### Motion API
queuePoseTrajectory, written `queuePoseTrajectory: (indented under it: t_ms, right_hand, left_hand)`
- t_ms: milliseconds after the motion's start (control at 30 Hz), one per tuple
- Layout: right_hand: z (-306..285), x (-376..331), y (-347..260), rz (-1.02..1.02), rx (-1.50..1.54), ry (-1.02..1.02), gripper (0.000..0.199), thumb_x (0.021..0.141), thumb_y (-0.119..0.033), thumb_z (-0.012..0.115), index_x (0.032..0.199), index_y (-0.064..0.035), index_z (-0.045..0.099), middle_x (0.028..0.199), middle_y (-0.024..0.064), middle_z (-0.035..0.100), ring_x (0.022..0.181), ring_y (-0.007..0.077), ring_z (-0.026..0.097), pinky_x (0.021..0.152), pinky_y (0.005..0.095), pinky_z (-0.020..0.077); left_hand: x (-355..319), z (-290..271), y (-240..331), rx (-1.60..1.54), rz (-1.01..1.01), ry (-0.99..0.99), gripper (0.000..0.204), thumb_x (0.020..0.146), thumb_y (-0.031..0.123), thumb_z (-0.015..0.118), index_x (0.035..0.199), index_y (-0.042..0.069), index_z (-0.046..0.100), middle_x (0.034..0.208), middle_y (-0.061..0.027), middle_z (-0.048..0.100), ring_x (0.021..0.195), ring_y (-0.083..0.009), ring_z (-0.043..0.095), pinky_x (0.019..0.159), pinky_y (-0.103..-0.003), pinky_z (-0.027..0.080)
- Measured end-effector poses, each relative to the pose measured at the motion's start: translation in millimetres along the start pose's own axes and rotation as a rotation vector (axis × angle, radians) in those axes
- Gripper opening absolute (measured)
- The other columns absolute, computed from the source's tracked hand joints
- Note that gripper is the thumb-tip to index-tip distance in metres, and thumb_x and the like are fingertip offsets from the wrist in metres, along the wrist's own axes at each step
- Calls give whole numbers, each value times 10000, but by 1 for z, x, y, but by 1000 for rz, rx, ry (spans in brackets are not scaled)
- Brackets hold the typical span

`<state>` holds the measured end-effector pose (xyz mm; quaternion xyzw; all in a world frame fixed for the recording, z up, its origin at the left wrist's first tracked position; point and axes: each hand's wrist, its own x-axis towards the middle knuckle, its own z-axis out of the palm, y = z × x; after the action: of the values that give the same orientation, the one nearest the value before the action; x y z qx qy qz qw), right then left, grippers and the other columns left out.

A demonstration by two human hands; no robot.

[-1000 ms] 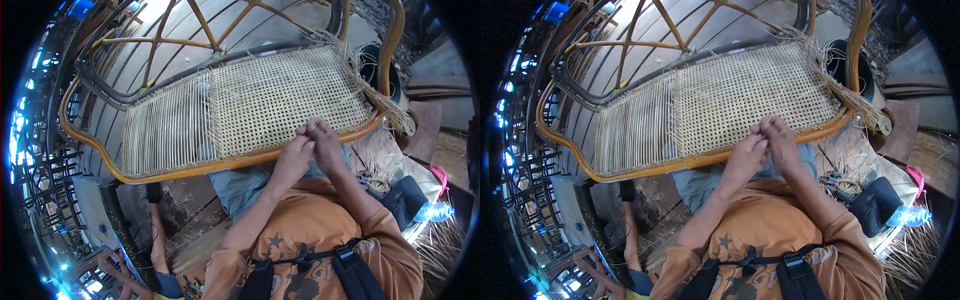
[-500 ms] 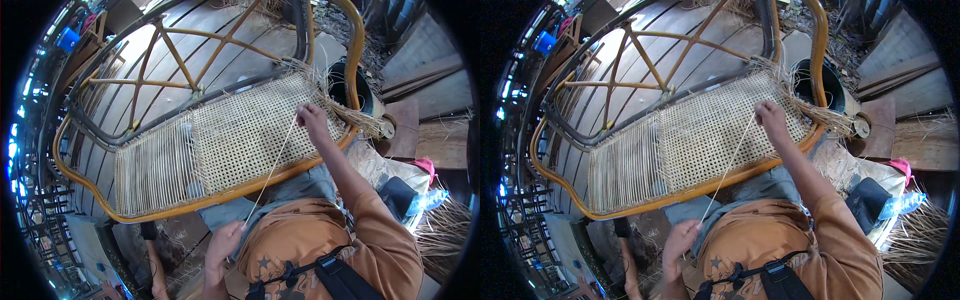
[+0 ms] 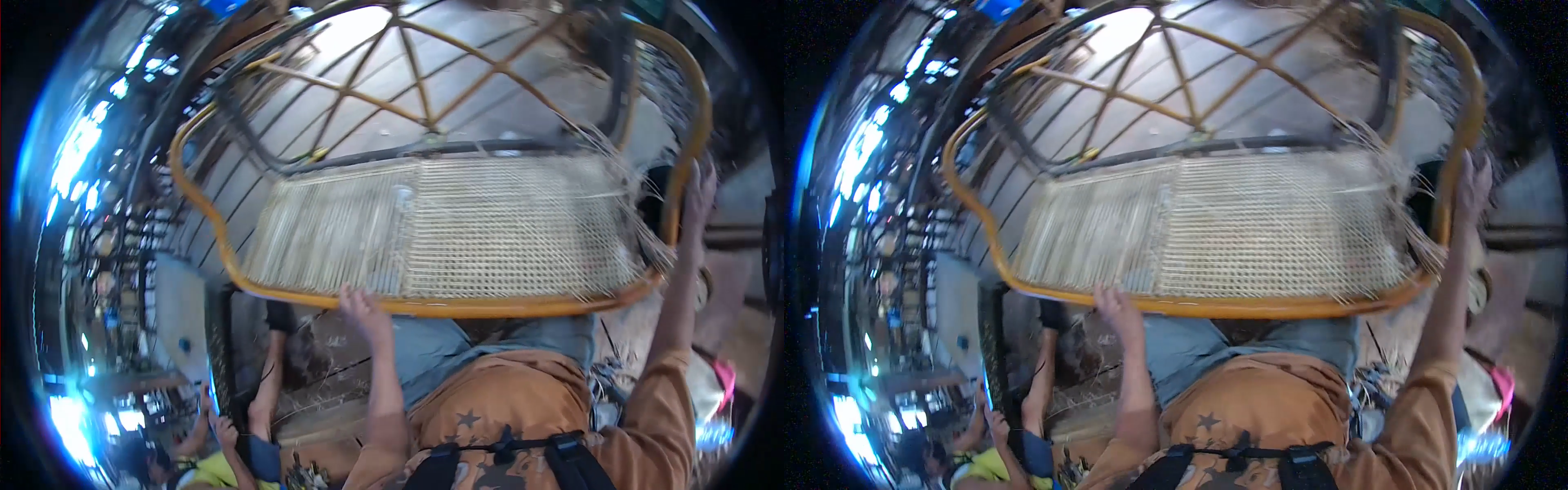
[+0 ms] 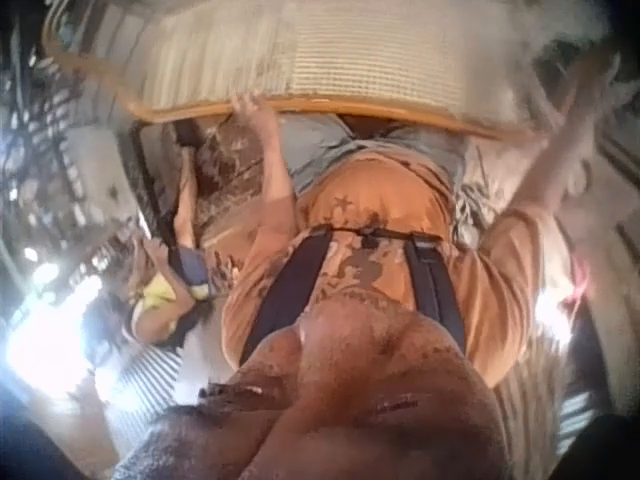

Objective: Repairing the seat of a rattan chair by weaving and trimming bamboo or rattan strands.

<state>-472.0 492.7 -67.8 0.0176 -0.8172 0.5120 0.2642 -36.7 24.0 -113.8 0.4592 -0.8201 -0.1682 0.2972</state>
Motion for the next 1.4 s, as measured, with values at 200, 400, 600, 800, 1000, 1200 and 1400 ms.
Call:
queuePoseTrajectory:
  t_ms: [200,400,600,800,1000,1200,1400]
  right_hand:
    - [13,-21,77,236,15,-358,420,935,-357,488,1181,-16,482,937,52,508,836,141,473,746,267,392]
    - [2,-21,57,164,-274,-339,355,934,-308,467,1126,-12,505,848,52,513,745,144,469,684,293,399]
    - [15,-63,32,123,-464,-158,384,958,-263,409,1242,-5,415,1045,228,557,948,374,543,822,420,410]
    - [7,-85,13,205,-397,-206,396,956,-258,437,1240,17,412,1084,217,549,975,337,548,839,392,413]
    - [-22,-69,18,331,-468,-427,429,934,-210,485,1289,14,394,1100,190,558,995,283,553,848,360,432]
    - [-30,-157,-79,46,-143,-686,356,845,-37,567,1197,-38,515,1039,122,576,925,224,567,786,305,463]
    - [-34,-193,-111,427,404,-1106,175,877,-12,522,1049,-9,555,930,62,574,763,143,578,666,253,474]
  left_hand:
    - [10,14,1,38,-46,146,178,897,128,519,906,-41,574,1348,-196,378,1240,-340,352,983,-413,343]
    - [38,11,17,-129,-95,245,204,938,112,435,873,-57,529,1391,-203,316,1054,-219,479,802,-325,432]
    - [58,20,13,-241,-160,317,317,957,189,408,1006,-108,509,1388,-244,323,1216,-281,413,962,-380,373]
    - [90,35,-24,-115,-102,246,333,939,188,442,1093,-90,539,1197,-226,524,1115,-293,500,947,-372,380]
    - [63,9,88,75,-350,-249,282,912,251,449,893,1,579,775,-152,571,748,-265,549,734,-401,441]
    - [-86,20,224,-636,-146,-999,184,902,224,575,939,44,592,659,-17,542,596,-101,535,542,-271,448]
    - [-107,19,230,-563,269,-1269,198,902,205,566,988,26,578,662,-115,563,590,-187,567,584,-320,470]
